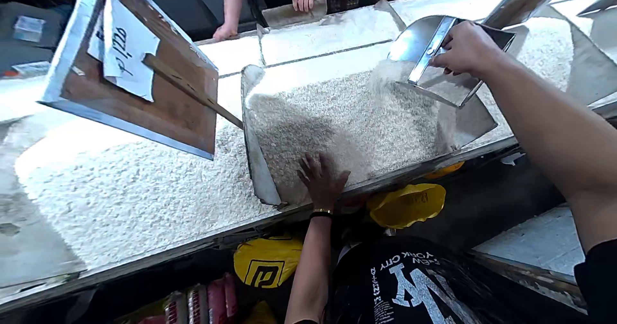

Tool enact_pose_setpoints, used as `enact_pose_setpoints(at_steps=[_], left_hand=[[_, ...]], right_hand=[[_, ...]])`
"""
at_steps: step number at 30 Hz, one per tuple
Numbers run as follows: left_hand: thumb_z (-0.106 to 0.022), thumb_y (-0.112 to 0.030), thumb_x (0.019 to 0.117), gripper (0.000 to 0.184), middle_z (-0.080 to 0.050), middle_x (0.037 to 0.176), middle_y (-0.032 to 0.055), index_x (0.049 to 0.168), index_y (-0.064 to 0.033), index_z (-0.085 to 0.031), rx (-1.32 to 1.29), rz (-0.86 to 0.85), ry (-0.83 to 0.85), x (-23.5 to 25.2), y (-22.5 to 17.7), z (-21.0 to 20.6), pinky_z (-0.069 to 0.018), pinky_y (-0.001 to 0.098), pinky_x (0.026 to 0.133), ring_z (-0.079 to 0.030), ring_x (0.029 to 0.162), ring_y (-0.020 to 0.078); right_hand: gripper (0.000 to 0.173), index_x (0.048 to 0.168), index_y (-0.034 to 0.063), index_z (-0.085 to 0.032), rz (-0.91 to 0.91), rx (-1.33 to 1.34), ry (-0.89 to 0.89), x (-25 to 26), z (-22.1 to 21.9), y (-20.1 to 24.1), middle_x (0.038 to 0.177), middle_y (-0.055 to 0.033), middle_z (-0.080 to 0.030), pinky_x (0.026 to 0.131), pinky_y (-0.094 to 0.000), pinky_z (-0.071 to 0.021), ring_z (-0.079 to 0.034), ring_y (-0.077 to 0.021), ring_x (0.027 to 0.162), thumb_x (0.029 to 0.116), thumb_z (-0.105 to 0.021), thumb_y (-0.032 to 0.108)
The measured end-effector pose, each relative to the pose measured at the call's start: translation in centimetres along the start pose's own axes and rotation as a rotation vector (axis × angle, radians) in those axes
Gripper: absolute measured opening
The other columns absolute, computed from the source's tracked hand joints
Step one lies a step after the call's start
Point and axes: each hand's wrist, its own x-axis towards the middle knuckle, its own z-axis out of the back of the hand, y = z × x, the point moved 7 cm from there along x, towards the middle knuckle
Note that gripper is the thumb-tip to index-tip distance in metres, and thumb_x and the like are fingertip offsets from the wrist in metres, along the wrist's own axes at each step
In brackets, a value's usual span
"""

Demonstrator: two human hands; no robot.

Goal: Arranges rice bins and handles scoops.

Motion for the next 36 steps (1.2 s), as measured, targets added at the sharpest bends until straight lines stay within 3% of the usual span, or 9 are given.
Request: enact_pose_setpoints(at_steps=[7,9,12,17,22,25,29,33,36], left_hand=[[-0.056,-0.086,0.0786,0.116,-0.003,0.171,0.0238,0.165,-0.0173,-0.022,-0.043,0.093,0.174,0.3,-3.2,-1.9,-0.0102,0.072,0.12,-0.001,0.157,0.0469],[-0.053,-0.086,0.0809,0.112,-0.005,0.171,0.0227,0.165,-0.0179,-0.024,-0.023,0.08,0.184,0.4,-3.8,-2.5,-0.0122,0.0711,0.121,-0.003,0.157,0.0468],[-0.046,-0.086,0.0843,0.109,-0.005,0.172,0.0203,0.165,-0.0169,-0.022,0.001,0.113,0.187,0.6,-3.5,-3.1,-0.0081,0.0677,0.123,-0.002,0.158,0.0437],[-0.048,-0.083,0.0873,0.105,-0.005,0.172,0.0184,0.165,-0.0171,-0.021,-0.007,0.182,0.15,0.9,-1.6,-2.4,-0.0055,0.0664,0.124,-0.002,0.159,0.0403],[-0.045,-0.08,0.0902,0.104,-0.011,0.17,0.0247,0.165,-0.0122,-0.021,0.088,0.268,0.041,1.1,2.8,-0.8,-0.0093,0.0703,0.122,-0.006,0.157,0.045],[-0.045,-0.078,0.0919,0.104,-0.01,0.17,0.0249,0.165,-0.0088,-0.019,0.106,0.3,-0.01,1.8,5.5,0.2,-0.0063,0.0679,0.124,-0.005,0.158,0.0438],[-0.039,-0.084,0.0898,0.112,0.003,0.171,0.0221,0.165,-0.0068,-0.007,0.09,0.353,0.11,3.7,7.1,0.5,-0.0028,0.064,0.125,0.004,0.158,0.0407],[-0.04,-0.081,0.0911,0.111,-0.004,0.17,0.0272,0.164,-0.0027,-0.012,0.103,0.333,0.068,6.4,6.8,1.0,-0.0149,0.0675,0.122,-0.008,0.157,0.045],[-0.039,-0.078,0.0944,0.107,-0.007,0.168,0.03,0.163,0.0007,-0.013,0.068,0.255,0.017,8.1,5.6,1.0,-0.0133,0.069,0.122,-0.008,0.157,0.046]], right_hand=[[0.045,0.119,-0.0002,-0.064,0.118,-0.047,0.063,0.0,-2.8,6.9,0.104,-0.0194,-0.072,0.08,-0.0569,-0.0611,-0.074,-0.0326,0.083,0.0913,-0.077,0.032],[0.045,0.119,-0.0006,-0.064,0.156,-0.059,0.085,0.1,-3.8,9.0,0.104,-0.0191,-0.072,0.08,-0.057,-0.0613,-0.074,-0.0325,0.083,0.0919,-0.077,0.033],[0.043,0.118,-0.0011,-0.064,0.206,-0.098,0.114,-0.3,-5.3,12.4,0.103,-0.0187,-0.072,0.08,-0.0569,-0.0608,-0.074,-0.0328,0.083,0.0924,-0.077,0.032],[0.047,0.122,-0.0011,-0.062,0.283,-0.06,0.143,-0.6,-7.9,17.0,0.104,-0.0185,-0.072,0.079,-0.0549,-0.0619,-0.074,-0.0318,0.083,0.0921,-0.077,0.032],[0.046,0.121,0.0017,-0.064,0.336,0.088,0.176,-0.3,-11.0,20.5,0.103,-0.0146,-0.074,0.075,-0.0518,-0.0631,-0.075,-0.0279,0.079,0.0891,-0.078,0.031],[0.044,0.12,0.0026,-0.063,0.351,0.155,0.215,-0.3,-12.6,22.2,0.1,-0.0137,-0.074,0.073,-0.049,-0.0635,-0.074,-0.0256,0.077,0.0891,-0.078,0.03],[0.04,0.119,0.0024,-0.064,0.345,0.147,0.24,0.2,-12.0,22.0,0.099,-0.014,-0.073,0.074,-0.0494,-0.0627,-0.073,-0.0258,0.078,0.0903,-0.077,0.027],[0.033,0.112,0.0013,-0.067,0.32,-0.004,0.206,0.8,-6.8,17.6,0.096,-0.0168,-0.072,0.075,-0.0544,-0.0597,-0.071,-0.0298,0.077,0.0926,-0.076,0.027],[0.031,0.11,-0.0025,-0.068,0.241,-0.19,0.165,0.8,-1.6,14.1,0.099,-0.0232,-0.071,0.082,-0.0641,-0.0549,-0.069,-0.0384,0.084,0.0932,-0.076,0.022]])
